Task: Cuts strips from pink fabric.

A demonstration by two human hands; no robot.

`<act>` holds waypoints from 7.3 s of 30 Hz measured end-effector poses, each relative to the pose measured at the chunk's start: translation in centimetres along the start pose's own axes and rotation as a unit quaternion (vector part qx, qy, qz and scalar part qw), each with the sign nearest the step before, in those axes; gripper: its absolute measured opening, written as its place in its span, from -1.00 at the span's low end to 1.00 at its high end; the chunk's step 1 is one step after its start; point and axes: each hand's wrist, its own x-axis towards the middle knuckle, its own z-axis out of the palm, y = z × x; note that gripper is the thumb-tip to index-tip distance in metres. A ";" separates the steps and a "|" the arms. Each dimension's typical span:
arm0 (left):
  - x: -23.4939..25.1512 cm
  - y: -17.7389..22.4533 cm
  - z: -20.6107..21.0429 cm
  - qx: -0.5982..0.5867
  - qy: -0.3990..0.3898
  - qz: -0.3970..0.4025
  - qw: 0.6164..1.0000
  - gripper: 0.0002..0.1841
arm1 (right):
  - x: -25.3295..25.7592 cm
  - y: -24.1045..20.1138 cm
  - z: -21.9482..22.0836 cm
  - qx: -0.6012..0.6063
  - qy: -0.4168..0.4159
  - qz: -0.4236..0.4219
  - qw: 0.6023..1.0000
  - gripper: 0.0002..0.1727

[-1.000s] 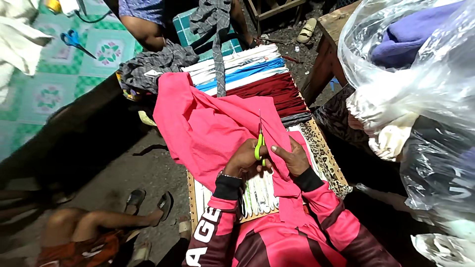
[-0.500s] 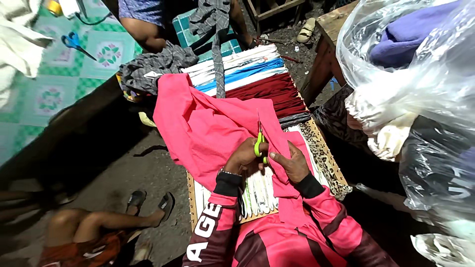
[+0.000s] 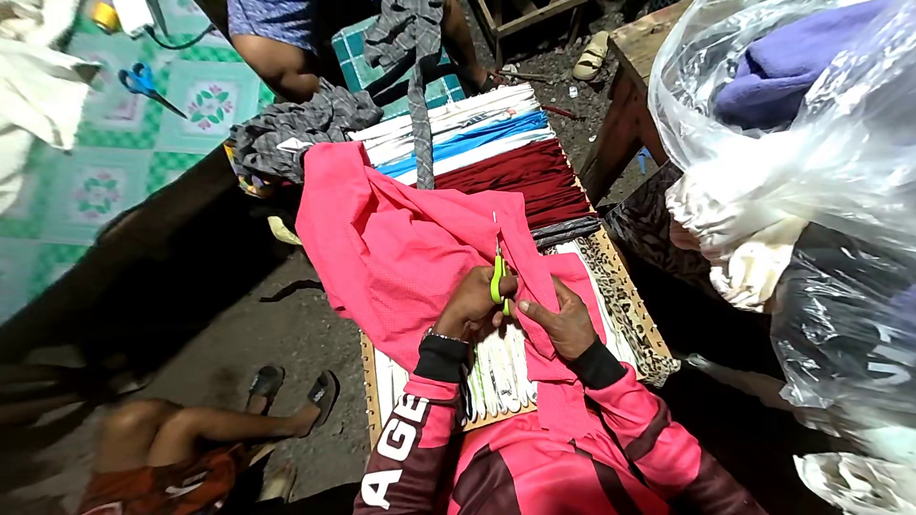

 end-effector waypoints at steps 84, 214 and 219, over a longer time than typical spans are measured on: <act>-11.2 6.6 -11.4 0.526 0.432 0.224 0.698 -0.64 | 22.5 -14.0 2.5 -0.198 0.072 -0.062 0.976 -0.45; -1.4 0.8 0.3 -0.059 -0.069 -0.078 0.993 -0.70 | -0.7 -1.6 -3.6 -0.078 0.045 -0.077 0.993 -0.66; -7.9 -0.5 -0.8 0.016 -0.218 -0.106 0.970 -0.50 | -1.1 -3.3 -6.6 -0.389 -0.112 -0.035 0.914 -0.59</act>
